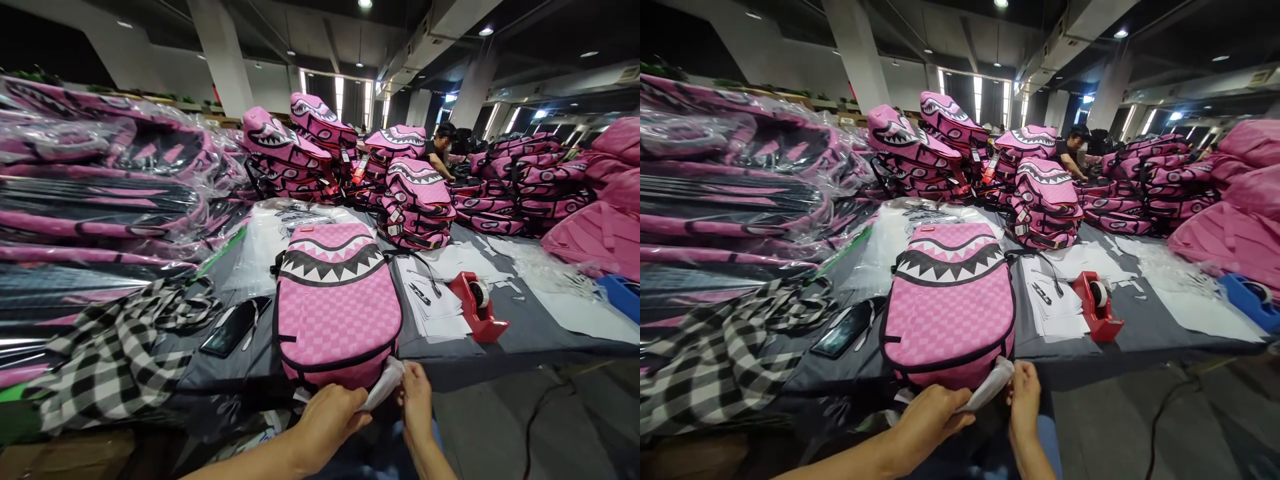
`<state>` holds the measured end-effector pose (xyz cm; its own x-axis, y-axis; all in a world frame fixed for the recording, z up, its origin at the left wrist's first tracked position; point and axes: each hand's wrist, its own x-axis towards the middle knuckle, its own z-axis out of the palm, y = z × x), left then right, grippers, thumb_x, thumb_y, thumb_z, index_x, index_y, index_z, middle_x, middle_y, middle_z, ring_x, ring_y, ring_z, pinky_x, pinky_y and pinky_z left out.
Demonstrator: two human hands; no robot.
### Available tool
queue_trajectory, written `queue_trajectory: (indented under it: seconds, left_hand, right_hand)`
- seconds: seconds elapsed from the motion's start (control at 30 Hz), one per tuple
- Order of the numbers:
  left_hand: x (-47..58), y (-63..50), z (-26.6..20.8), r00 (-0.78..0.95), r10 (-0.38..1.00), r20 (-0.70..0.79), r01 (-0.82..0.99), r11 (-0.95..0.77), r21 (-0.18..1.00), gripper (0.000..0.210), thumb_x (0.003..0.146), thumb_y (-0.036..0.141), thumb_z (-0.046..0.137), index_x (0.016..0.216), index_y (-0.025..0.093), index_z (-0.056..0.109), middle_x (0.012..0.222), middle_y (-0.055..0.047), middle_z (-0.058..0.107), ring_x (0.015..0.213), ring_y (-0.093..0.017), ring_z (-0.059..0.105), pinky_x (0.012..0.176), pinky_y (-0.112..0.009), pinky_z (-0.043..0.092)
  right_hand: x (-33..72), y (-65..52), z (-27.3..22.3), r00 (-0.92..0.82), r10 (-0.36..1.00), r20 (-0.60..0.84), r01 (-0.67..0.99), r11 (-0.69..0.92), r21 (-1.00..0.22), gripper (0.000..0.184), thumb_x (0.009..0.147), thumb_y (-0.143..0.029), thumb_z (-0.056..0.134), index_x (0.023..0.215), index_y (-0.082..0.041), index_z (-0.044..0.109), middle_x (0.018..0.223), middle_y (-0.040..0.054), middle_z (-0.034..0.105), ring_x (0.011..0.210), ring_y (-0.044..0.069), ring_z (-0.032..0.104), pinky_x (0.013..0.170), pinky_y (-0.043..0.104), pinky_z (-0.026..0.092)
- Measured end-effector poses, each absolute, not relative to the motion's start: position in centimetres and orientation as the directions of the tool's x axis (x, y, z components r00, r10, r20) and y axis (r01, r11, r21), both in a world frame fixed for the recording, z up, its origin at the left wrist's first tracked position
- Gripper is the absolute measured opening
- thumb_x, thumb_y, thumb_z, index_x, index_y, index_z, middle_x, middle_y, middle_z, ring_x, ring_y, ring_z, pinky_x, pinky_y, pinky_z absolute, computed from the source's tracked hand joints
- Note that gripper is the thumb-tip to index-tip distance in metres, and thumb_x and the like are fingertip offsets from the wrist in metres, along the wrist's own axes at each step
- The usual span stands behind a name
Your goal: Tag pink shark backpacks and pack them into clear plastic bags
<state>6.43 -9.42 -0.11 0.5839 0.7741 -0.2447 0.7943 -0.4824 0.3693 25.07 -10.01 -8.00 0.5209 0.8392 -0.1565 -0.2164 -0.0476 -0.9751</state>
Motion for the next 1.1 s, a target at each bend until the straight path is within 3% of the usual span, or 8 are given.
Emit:
queue_trajectory:
  seconds: [0.07, 0.13, 0.27, 0.57, 0.77, 0.9, 1.0, 1.1]
  left_hand:
    - [6.7, -9.5, -1.4, 0.65, 0.751, -0.115, 0.737, -0.586, 0.338, 0.007, 0.095, 0.027, 0.064, 0.091, 0.021, 0.065, 0.078, 0.001, 0.076, 0.07, -0.018, 0.072, 0.056, -0.024, 0.037]
    - [6.8, -9.6, -2.6, 0.725, 0.683, 0.087, 0.644, -0.717, 0.268, 0.01, 0.096, 0.025, 0.062, 0.088, 0.019, 0.063, 0.073, 0.0, 0.074, 0.063, -0.016, 0.069, 0.053, -0.025, 0.038]
    - [4.7, -9.2, -3.7, 0.783, 0.437, 0.443, 0.494, -0.869, -0.016, 0.015, 0.1, 0.026, 0.056, 0.097, 0.013, 0.062, 0.067, -0.001, 0.067, 0.061, -0.018, 0.062, 0.055, -0.029, 0.044]
    - [-3.2, -9.5, -3.7, 0.587, 0.338, 0.736, 0.627, -0.764, -0.15, 0.026, 0.096, 0.009, 0.051, 0.114, 0.023, 0.064, 0.094, -0.004, 0.073, 0.091, -0.018, 0.064, 0.098, -0.034, 0.047]
    - [3.9, -10.7, 0.6, 0.665, 0.65, 0.368, 0.515, -0.756, 0.405, 0.054, 0.102, 0.044, 0.043, 0.142, 0.009, 0.044, 0.132, -0.022, 0.063, 0.118, -0.029, 0.061, 0.097, -0.041, 0.053]
    - [8.1, -6.6, 2.7, 0.795, 0.591, -0.139, 0.432, -0.389, 0.814, 0.056, 0.104, 0.052, 0.026, 0.096, 0.014, 0.067, 0.087, -0.011, 0.072, 0.084, -0.025, 0.069, 0.08, -0.037, 0.056]
    - [8.9, -5.2, 2.5, 0.788, 0.5, -0.359, 0.413, 0.002, 0.911, 0.074, 0.098, 0.069, 0.014, 0.08, 0.016, 0.062, 0.059, -0.004, 0.062, 0.055, -0.019, 0.064, 0.06, -0.031, 0.052]
    - [8.2, -5.9, 1.7, 0.75, 0.509, -0.422, 0.348, 0.237, 0.907, 0.07, 0.077, 0.086, 0.048, 0.079, 0.017, 0.057, 0.066, -0.004, 0.065, 0.051, -0.016, 0.061, 0.059, -0.03, 0.049]
  right_hand:
    - [26.5, -10.9, -7.1, 0.485, 0.814, 0.321, 0.247, 0.224, -0.943, 0.031, 0.089, -0.053, 0.063, 0.089, -0.022, 0.059, 0.067, -0.0019, 0.059, 0.059, 0.015, 0.057, 0.054, 0.027, 0.049]
    - [27.4, -11.1, -5.6, 0.029, 0.73, 0.683, 0.58, 0.544, -0.606, 0.018, 0.097, -0.039, 0.056, 0.101, -0.022, 0.062, 0.085, 0.0042, 0.068, 0.082, 0.019, 0.065, 0.079, 0.036, 0.055]
    - [27.7, -9.1, -2.7, -0.662, 0.46, 0.592, 0.544, 0.838, -0.044, 0.021, 0.101, -0.037, 0.052, 0.1, -0.02, 0.064, 0.075, 0.002, 0.065, 0.074, 0.018, 0.059, 0.084, 0.038, 0.049]
    - [27.3, -6.3, -2.2, -0.737, 0.298, 0.606, 0.511, 0.833, 0.213, 0.025, 0.1, -0.025, 0.044, 0.085, -0.018, 0.063, 0.063, 0.0011, 0.056, 0.062, 0.017, 0.049, 0.07, 0.034, 0.041]
    - [28.1, -6.6, -2.7, -0.686, 0.251, 0.683, 0.519, 0.826, 0.218, 0.033, 0.104, -0.027, 0.035, 0.102, -0.014, 0.065, 0.061, 0.002, 0.059, 0.06, 0.017, 0.052, 0.072, 0.036, 0.047]
    - [28.7, -6.9, -2.8, -0.673, 0.26, 0.692, 0.516, 0.836, 0.188, 0.03, 0.103, -0.024, 0.034, 0.103, -0.014, 0.063, 0.067, 0.005, 0.065, 0.064, 0.019, 0.057, 0.074, 0.037, 0.052]
    - [29.1, -6.7, -3.4, -0.625, 0.286, 0.727, 0.545, 0.826, 0.143, 0.028, 0.103, -0.024, 0.035, 0.112, -0.013, 0.06, 0.071, 0.0067, 0.067, 0.067, 0.02, 0.061, 0.077, 0.039, 0.054]
    - [29.1, -6.7, -4.8, -0.503, 0.34, 0.794, 0.569, 0.823, 0.008, 0.029, 0.103, -0.025, 0.038, 0.123, -0.015, 0.055, 0.073, 0.0046, 0.066, 0.067, 0.02, 0.062, 0.076, 0.039, 0.056]
